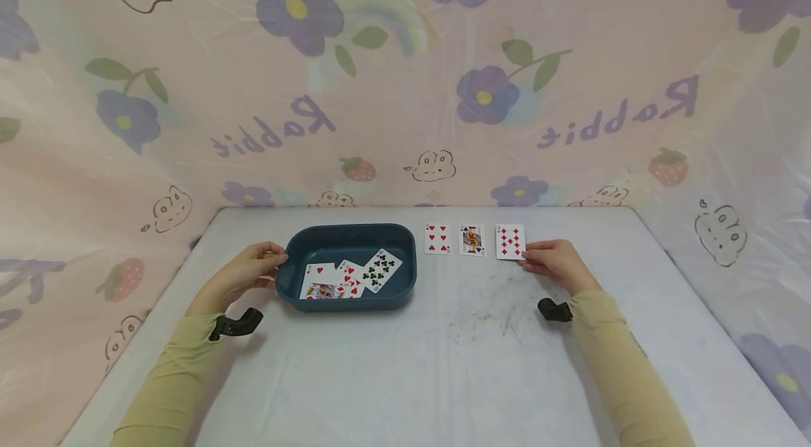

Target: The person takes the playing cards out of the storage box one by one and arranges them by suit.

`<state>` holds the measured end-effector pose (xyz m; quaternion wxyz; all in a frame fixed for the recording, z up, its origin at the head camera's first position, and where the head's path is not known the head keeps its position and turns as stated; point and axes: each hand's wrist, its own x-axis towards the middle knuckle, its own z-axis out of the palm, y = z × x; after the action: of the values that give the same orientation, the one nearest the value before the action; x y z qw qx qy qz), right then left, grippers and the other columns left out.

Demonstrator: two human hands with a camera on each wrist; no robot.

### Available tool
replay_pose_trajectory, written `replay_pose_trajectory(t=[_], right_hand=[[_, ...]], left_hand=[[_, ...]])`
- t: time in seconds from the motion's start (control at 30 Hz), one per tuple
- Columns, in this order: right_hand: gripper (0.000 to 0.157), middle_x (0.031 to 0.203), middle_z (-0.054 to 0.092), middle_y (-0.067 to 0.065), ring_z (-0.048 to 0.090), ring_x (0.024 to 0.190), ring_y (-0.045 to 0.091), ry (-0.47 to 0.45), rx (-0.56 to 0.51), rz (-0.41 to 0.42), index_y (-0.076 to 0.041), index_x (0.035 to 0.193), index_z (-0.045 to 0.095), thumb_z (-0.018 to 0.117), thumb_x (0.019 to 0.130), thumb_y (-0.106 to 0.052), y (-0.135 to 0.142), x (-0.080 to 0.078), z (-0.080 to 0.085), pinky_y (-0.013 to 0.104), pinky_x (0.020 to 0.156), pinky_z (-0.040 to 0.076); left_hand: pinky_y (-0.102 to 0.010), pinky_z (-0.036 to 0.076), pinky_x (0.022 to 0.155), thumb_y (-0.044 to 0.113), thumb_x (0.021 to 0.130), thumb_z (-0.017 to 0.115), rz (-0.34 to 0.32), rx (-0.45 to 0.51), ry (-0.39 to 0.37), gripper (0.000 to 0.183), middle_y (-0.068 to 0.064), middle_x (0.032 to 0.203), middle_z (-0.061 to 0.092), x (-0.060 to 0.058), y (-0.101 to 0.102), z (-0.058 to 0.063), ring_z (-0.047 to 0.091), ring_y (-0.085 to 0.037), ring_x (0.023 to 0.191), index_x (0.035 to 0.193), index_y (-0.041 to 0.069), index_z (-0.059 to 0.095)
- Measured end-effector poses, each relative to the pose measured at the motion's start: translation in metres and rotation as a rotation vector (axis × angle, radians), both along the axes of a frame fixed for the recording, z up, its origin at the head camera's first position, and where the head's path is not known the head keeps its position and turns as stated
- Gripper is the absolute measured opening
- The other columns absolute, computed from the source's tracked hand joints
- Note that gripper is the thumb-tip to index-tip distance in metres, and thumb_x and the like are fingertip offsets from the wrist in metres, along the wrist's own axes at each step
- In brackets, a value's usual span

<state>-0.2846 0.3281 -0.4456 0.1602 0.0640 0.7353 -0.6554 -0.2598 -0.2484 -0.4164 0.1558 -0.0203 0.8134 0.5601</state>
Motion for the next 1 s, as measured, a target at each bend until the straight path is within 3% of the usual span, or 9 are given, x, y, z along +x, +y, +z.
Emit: replay_pose_trajectory(t=[0.33,0.6,1.0], right_hand=[[0.05,0.089,0.066,0.011,0.068,0.08,0.017,-0.039,-0.1,-0.032,0.025,0.133,0.027,0.052,0.094,0.007,-0.0051,-0.0085,0.0035,0.032,0.082,0.052],[0.051,0.095,0.066,0.012,0.069,0.082,0.015,-0.002,-0.025,-0.007,0.025,0.134,0.026,0.051,0.097,-0.001,-0.0058,-0.0052,0.0038,0.032,0.082,0.052],[0.053,0.097,0.065,0.011,0.068,0.082,0.014,-0.001,0.013,-0.016,0.023,0.134,0.029,0.056,0.093,0.004,-0.0074,-0.0032,0.0053,0.032,0.084,0.051]], left_hand=[[-0.029,0.052,0.061,0.012,0.101,0.049,0.004,-0.001,-0.005,0.02,-0.013,0.091,0.054,0.0028,0.0012,0.0006,0.056,-0.018,0.073,0.113,-0.003,0.045],[-0.03,0.051,0.061,0.012,0.101,0.048,0.005,0.003,0.008,0.02,-0.015,0.091,0.055,0.0043,0.003,0.0032,0.057,-0.018,0.072,0.113,-0.004,0.045],[-0.031,0.051,0.061,0.013,0.101,0.049,0.025,0.002,0.007,0.02,-0.017,0.093,0.054,0.004,0.0046,0.0,0.057,-0.019,0.072,0.112,-0.003,0.045]])
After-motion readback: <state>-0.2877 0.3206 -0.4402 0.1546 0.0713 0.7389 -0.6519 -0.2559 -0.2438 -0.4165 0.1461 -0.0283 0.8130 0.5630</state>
